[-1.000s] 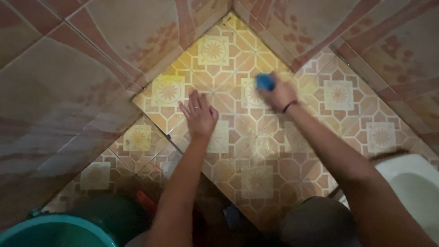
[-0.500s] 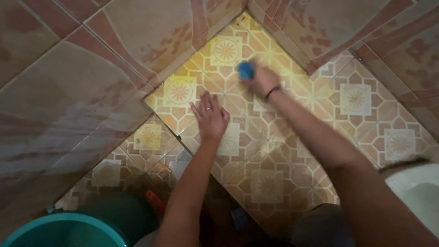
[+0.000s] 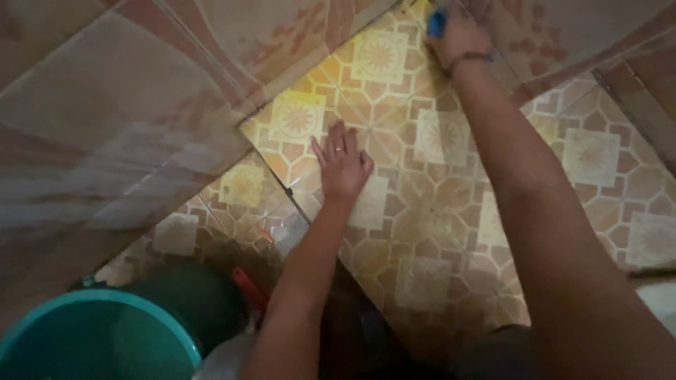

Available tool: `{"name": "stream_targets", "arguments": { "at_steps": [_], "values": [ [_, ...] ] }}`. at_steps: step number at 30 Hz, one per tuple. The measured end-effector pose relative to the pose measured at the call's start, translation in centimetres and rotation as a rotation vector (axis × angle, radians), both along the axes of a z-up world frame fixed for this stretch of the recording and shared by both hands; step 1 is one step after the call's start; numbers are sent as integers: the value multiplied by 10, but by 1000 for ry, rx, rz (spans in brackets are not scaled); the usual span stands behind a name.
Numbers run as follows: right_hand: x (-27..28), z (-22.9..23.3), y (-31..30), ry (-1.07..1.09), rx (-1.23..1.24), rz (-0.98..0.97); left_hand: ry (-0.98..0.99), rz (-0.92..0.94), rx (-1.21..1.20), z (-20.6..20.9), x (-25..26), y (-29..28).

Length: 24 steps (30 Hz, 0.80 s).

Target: The person organizes various toiletries into a black plastic basket, then uses a blue scrubbing sponge to clean the tiled floor and a raised platform in the bathroom. The person scrubs the floor around a squat toilet and moves a large water dispenser aside to access the area.

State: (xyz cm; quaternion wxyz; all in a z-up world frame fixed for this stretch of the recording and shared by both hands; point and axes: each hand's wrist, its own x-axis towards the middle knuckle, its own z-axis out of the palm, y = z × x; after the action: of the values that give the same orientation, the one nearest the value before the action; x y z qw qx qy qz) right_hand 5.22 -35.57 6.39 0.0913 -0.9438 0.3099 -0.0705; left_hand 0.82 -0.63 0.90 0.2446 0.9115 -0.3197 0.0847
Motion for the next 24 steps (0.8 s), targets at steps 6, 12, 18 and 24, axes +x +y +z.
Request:
{"name": "stream_targets", "arguments": {
  "at_steps": [6,12,18,24],
  "values": [
    [-217,38,29,215,98,-193,17,-13,-4,-2,3,-6],
    [-278,43,41,83,181,-166,4,8,11,-11,3,-5],
    [-89,4,101,-73,234,225,29,15,8,-15,-2,-7],
    [78,-20,215,-73,349,668,63,-13,-44,-22,1,-5]
  ]
}}
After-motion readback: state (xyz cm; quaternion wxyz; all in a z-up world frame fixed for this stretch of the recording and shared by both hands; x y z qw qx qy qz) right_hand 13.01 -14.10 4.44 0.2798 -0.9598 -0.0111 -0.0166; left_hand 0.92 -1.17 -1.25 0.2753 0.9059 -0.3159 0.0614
